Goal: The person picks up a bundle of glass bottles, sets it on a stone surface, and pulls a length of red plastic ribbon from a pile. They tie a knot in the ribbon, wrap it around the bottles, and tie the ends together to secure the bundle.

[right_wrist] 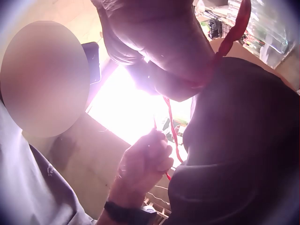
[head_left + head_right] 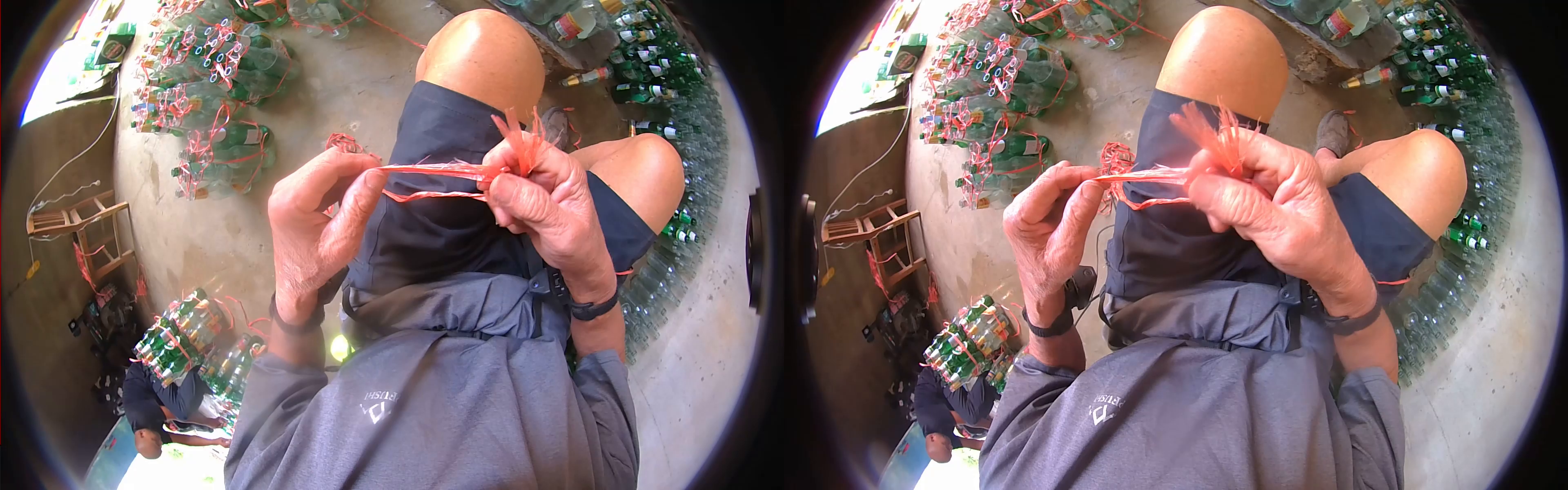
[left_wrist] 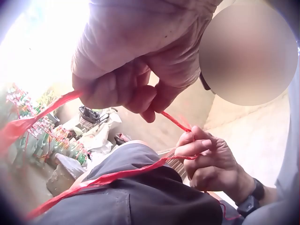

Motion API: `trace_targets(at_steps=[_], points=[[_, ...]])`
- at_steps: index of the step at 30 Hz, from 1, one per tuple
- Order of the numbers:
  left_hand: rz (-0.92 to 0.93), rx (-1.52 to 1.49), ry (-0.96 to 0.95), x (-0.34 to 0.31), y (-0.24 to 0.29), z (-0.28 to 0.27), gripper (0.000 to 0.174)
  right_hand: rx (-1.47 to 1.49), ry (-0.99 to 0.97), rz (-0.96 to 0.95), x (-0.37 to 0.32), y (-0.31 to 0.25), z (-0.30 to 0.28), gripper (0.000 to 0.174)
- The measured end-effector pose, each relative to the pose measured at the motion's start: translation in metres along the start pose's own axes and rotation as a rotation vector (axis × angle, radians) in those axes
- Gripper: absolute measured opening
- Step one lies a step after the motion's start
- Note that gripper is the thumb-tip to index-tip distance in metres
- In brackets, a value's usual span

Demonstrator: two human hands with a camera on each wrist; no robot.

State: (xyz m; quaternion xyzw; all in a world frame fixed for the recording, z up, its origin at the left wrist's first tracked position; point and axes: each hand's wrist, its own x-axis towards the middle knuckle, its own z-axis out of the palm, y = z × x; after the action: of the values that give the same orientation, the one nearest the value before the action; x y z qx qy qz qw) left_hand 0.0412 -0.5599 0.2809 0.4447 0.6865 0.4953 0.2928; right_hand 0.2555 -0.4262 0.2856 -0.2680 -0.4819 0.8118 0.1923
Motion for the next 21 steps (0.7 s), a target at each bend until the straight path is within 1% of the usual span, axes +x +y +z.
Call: trace_targets(at_steps=[1, 2, 3, 5, 6, 7, 9, 10, 11, 13, 14, 15, 16, 17, 19, 21], points=[[0.0, -0.001, 0.0, 0.0, -0.002, 0.0, 0.011, -0.016, -0.006, 0.049, 0.0, 0.0, -0.004, 0.015], [-0.031, -0.014, 0.009, 0.001, -0.003, 0.0, 0.012, -0.024, 0.083, 0.032, 0.0, 0.002, -0.001, 0.017], [-0.061, -0.027, 0.018, 0.001, -0.005, -0.001, 0.013, -0.023, 0.082, 0.034, -0.001, 0.001, -0.002, 0.017], [-0.069, -0.01, -0.012, 0.002, -0.014, -0.01, 0.015, 0.137, 0.113, 0.045, -0.003, -0.001, -0.01, 0.014], [-0.075, 0.005, -0.043, 0.003, -0.018, -0.015, 0.016, 0.189, 0.09, 0.057, -0.005, -0.003, -0.017, 0.013], [-0.077, 0.008, -0.041, 0.004, -0.019, -0.019, 0.016, 0.198, 0.116, 0.04, -0.007, -0.008, -0.019, 0.012], [-0.119, 0.113, -0.06, 0.006, -0.023, -0.028, 0.021, 0.223, 0.175, -0.017, -0.013, -0.019, -0.023, 0.013], [-0.132, 0.073, -0.032, 0.006, -0.033, -0.032, 0.024, 0.244, 0.214, -0.022, -0.017, -0.024, -0.027, 0.013], [-0.133, 0.076, -0.028, 0.006, -0.039, -0.035, 0.024, 0.257, 0.194, -0.063, -0.021, -0.028, -0.033, 0.014], [-0.19, 0.013, 0.055, 0.006, -0.048, -0.043, 0.029, 0.268, 0.153, -0.133, -0.028, -0.036, -0.048, 0.013], [-0.166, -0.018, 0.06, 0.005, -0.055, -0.048, 0.033, 0.297, 0.122, -0.157, -0.031, -0.041, -0.054, 0.013], [-0.166, -0.015, 0.064, 0.005, -0.058, -0.051, 0.033, 0.324, 0.093, -0.181, -0.035, -0.046, -0.06, 0.015], [-0.17, -0.028, 0.083, 0.004, -0.061, -0.054, 0.035, 0.362, 0.112, -0.215, -0.04, -0.049, -0.067, 0.016], [-0.175, -0.041, 0.103, 0.003, -0.065, -0.058, 0.036, 0.468, 0.048, -0.232, -0.043, -0.05, -0.078, 0.014], [-0.164, -0.052, 0.102, 0.003, -0.071, -0.062, 0.034, 0.534, 0.017, -0.286, -0.05, -0.057, -0.098, 0.012], [-0.278, -0.105, 0.22, 0.002, -0.071, -0.061, 0.036, 0.551, 0.006, -0.354, -0.057, -0.067, -0.11, 0.012]])
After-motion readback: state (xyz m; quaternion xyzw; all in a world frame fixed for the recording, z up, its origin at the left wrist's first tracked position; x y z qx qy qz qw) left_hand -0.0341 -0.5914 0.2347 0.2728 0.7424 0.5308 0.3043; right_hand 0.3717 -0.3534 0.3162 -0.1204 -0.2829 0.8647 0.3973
